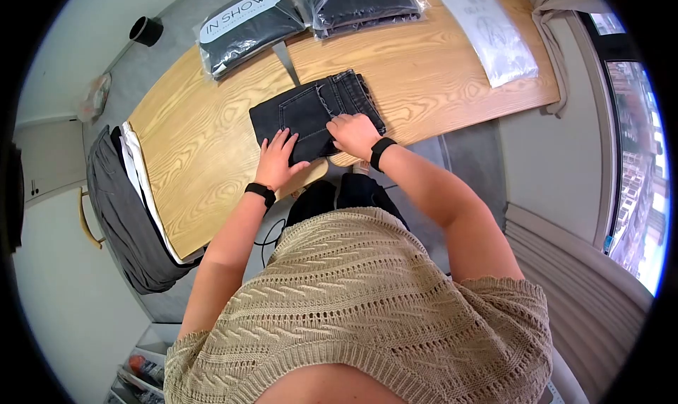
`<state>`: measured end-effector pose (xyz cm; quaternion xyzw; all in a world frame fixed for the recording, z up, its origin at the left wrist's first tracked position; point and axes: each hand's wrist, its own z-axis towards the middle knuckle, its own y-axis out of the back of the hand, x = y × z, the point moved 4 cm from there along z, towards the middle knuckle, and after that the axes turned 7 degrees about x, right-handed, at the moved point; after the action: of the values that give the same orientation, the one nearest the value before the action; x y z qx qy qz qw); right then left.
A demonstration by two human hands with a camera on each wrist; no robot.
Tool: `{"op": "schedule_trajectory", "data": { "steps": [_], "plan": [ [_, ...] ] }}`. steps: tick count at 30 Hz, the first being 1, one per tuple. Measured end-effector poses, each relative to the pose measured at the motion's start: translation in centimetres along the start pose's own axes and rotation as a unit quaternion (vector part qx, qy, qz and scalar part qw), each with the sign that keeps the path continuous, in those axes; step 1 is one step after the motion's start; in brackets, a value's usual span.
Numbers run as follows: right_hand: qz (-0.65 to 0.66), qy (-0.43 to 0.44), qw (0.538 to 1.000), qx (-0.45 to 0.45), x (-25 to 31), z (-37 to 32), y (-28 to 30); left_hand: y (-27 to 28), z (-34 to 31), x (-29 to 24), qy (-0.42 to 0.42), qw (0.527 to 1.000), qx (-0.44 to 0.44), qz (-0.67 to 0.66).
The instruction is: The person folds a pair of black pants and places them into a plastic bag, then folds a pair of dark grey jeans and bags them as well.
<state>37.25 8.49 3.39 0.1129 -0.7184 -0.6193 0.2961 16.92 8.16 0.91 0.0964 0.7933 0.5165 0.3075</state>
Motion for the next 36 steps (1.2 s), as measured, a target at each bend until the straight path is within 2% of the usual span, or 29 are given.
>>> {"op": "schedule_trajectory", "data": {
  "steps": [2, 4, 6, 8, 13, 16, 18, 19, 21, 22, 24, 26, 27, 29, 33, 35, 36],
  "plan": [
    [-0.019, -0.006, 0.998, 0.057, -0.2, 0.9, 0.5, 0.1, 0.5, 0.2, 0.007, 1.0, -0.007, -0.019],
    [-0.025, 0.01, 0.999, 0.039, -0.3, 1.5, 1.1, 0.1, 0.8, 0.1, 0.008, 1.0, -0.018, -0.012],
    [-0.042, 0.021, 0.997, 0.059, -0.3, 1.9, 1.6, -0.3, 1.3, -0.1, 0.008, 1.0, -0.028, -0.005],
    [-0.046, 0.021, 0.997, 0.062, -0.2, 2.2, 2.0, -0.6, 1.6, -0.3, 0.016, 0.997, -0.068, 0.018],
    [-0.037, 0.003, 0.996, 0.082, -0.6, 2.3, 2.2, -0.4, 2.0, -0.1, 0.027, 0.997, -0.073, -0.01],
    [-0.021, 0.015, 0.998, 0.049, -0.6, 2.2, 2.3, 0.5, 1.8, -0.1, 0.03, 0.997, -0.061, -0.036],
    [-0.034, 0.109, 0.988, -0.107, 0.6, 1.7, 4.0, 0.4, 1.9, 0.2, 0.025, 0.997, -0.055, -0.046],
    [-0.035, 0.108, 0.988, -0.108, 0.7, 1.6, 3.7, 0.4, 1.9, 0.3, 0.003, 0.997, -0.069, -0.041],
    [-0.035, 0.013, 0.999, 0.001, 0.4, 1.9, 2.2, 0.7, 1.7, 0.2, -0.02, 0.996, -0.083, -0.033],
    [-0.034, 0.012, 0.999, 0.0, 0.4, 2.1, 2.0, 0.9, 1.4, 0.1, -0.036, 0.994, -0.099, -0.02],
    [-0.051, 0.003, 0.997, 0.064, 0.7, 3.3, 2.6, 1.3, 1.0, -0.3, -0.053, 0.992, -0.113, -0.005],
    [-0.043, 0.004, 0.996, 0.076, 0.8, 4.5, 3.9, 1.5, 1.1, -0.2, -0.017, 0.995, -0.086, -0.056],
    [-0.043, 0.009, 0.993, 0.109, 0.7, 5.0, 4.2, 1.7, 1.1, -0.5, -0.019, 0.995, -0.085, -0.055],
    [-0.042, 0.016, 0.986, 0.162, 0.7, 5.9, 4.6, 1.2, 1.4, -0.2, 0.066, 0.994, -0.021, -0.088],
    [-0.046, 0.023, 0.987, 0.149, 0.8, 6.6, 5.0, 0.8, 1.7, 0.0, 0.057, 0.993, -0.074, -0.068],
    [-0.046, 0.015, 0.988, 0.149, 0.7, 6.5, 4.8, 0.8, 2.0, 0.4, 0.135, 0.984, -0.014, -0.117],
    [-0.045, 0.008, 0.988, 0.149, 0.6, 6.4, 4.8, 0.6, 2.2, 0.6, 0.135, 0.984, -0.014, -0.117]
  ]
}}
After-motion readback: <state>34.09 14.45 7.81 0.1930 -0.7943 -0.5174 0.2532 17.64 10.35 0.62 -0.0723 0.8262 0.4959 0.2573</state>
